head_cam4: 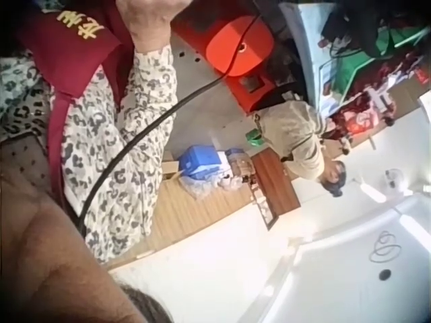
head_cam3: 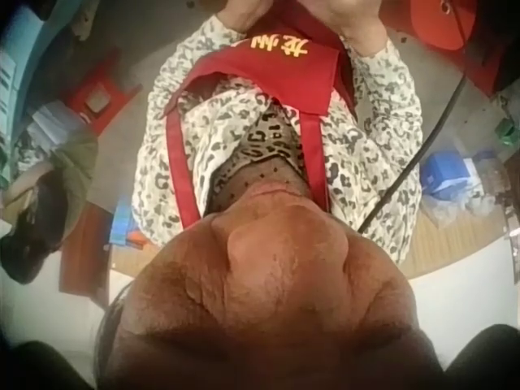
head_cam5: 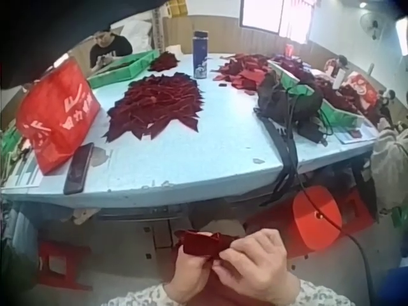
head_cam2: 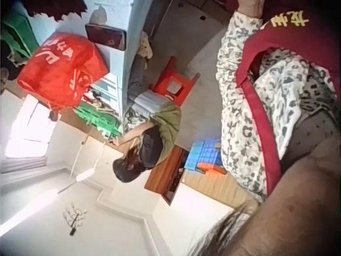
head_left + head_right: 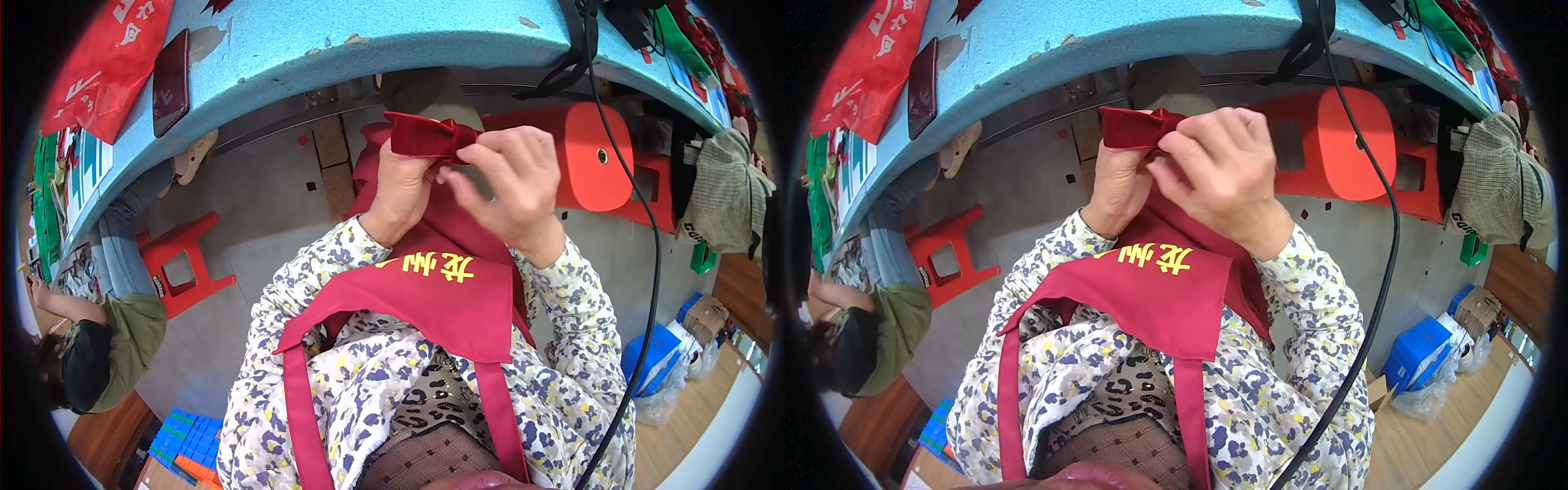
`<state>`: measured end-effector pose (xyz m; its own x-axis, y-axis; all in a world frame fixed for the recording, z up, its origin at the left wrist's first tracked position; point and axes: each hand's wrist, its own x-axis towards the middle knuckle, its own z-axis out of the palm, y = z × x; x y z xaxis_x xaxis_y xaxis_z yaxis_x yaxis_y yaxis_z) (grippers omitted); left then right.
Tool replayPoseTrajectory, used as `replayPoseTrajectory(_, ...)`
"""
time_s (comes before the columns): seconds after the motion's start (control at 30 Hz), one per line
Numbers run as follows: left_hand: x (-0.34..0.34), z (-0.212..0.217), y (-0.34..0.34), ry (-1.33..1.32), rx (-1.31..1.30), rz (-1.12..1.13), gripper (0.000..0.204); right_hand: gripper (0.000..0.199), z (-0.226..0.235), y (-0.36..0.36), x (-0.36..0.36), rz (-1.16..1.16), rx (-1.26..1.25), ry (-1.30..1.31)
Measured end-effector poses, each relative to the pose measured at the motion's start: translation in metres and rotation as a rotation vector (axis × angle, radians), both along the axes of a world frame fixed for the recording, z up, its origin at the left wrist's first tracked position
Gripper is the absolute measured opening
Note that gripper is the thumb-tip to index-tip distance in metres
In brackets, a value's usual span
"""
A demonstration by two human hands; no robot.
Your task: Folding small pieces of red fabric into decorative shapes at a factory workbench.
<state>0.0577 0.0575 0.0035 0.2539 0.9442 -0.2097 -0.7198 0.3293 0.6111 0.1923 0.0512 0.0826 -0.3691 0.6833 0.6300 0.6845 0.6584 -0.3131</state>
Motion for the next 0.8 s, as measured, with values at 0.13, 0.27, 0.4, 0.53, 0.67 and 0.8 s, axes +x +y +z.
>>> replayPoseTrajectory(0.13, -0.010, 0.004, -0.004, 0.148, 0.082, 0.040, 0.021, 0.018, -0.021, 0.004, -0.015, -0.058, 0.049, -0.074)
replayPoseTrajectory(0.27, -0.020, 0.004, -0.005, 0.125, 0.102, 0.043, 0.017, 0.021, -0.029, 0.004, -0.014, 0.073, -0.316, 0.259)
replayPoseTrajectory(0.4, -0.018, -0.002, -0.006, 0.079, 0.097, 0.095, 0.015, 0.019, -0.022, 0.001, -0.021, 0.138, -0.118, 0.004)
replayPoseTrajectory(0.53, -0.026, -0.004, -0.007, -0.031, -0.011, 0.028, 0.016, 0.018, -0.014, -0.010, -0.016, 0.315, -0.164, -0.001)
replayPoseTrajectory(0.67, -0.031, -0.010, -0.011, -0.171, -0.014, -0.077, 0.020, 0.019, -0.023, -0.006, -0.003, 0.040, -0.320, 0.322)
replayPoseTrajectory(0.8, -0.025, -0.009, -0.011, -0.241, -0.044, -0.117, 0.020, 0.018, -0.022, 0.000, 0.005, 0.116, -0.316, 0.204)
